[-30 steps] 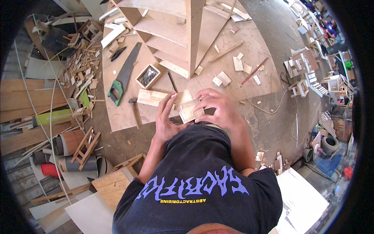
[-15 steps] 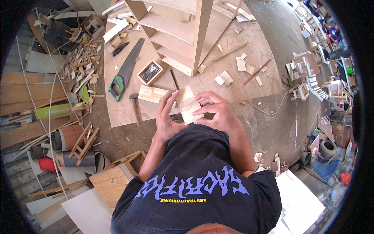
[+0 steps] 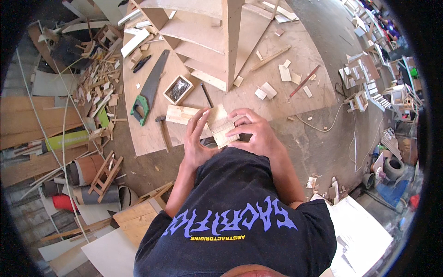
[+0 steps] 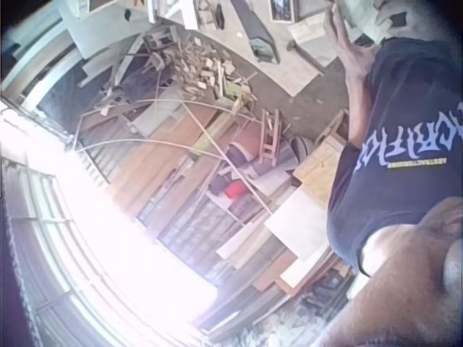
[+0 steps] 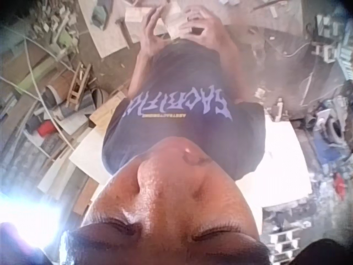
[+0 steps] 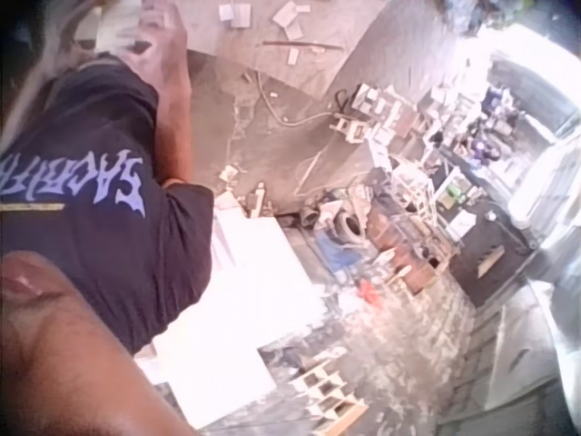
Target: The person hammers a nail into a wooden board, aligns it with another board to form a joint, and marks the wood with a pencil. The person then uses sandpaper to smooth the surface of the assembled joint.
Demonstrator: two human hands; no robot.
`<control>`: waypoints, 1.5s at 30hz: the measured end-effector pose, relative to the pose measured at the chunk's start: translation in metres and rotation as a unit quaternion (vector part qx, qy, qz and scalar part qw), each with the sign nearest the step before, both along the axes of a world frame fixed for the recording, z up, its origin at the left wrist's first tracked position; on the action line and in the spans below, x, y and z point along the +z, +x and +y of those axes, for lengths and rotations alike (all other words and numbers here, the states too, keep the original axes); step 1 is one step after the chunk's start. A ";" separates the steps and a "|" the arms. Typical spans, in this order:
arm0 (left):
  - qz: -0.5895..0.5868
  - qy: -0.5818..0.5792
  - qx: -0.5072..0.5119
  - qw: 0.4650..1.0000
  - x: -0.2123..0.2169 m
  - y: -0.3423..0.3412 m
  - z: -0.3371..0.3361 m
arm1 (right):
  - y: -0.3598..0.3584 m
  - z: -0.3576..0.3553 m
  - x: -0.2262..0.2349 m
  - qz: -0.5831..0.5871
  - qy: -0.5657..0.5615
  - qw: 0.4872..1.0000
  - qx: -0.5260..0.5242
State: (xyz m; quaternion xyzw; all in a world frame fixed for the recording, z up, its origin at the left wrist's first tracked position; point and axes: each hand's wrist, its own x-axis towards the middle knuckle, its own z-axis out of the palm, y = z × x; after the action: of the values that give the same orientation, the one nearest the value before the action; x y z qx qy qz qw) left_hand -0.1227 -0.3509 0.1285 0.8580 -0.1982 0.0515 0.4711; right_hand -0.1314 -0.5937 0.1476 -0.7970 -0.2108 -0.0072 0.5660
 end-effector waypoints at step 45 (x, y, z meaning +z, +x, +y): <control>0.083 0.032 0.070 0.994 -0.072 -0.021 0.036 | 0.044 0.024 -0.238 0.120 0.108 0.817 -0.553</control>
State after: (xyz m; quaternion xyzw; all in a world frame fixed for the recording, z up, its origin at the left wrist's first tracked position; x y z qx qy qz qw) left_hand -0.1438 -0.3152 0.0562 0.8859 -0.0990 0.0066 0.4532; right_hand -0.0869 -0.5697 -0.0902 -0.7079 0.3376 -0.2459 0.5696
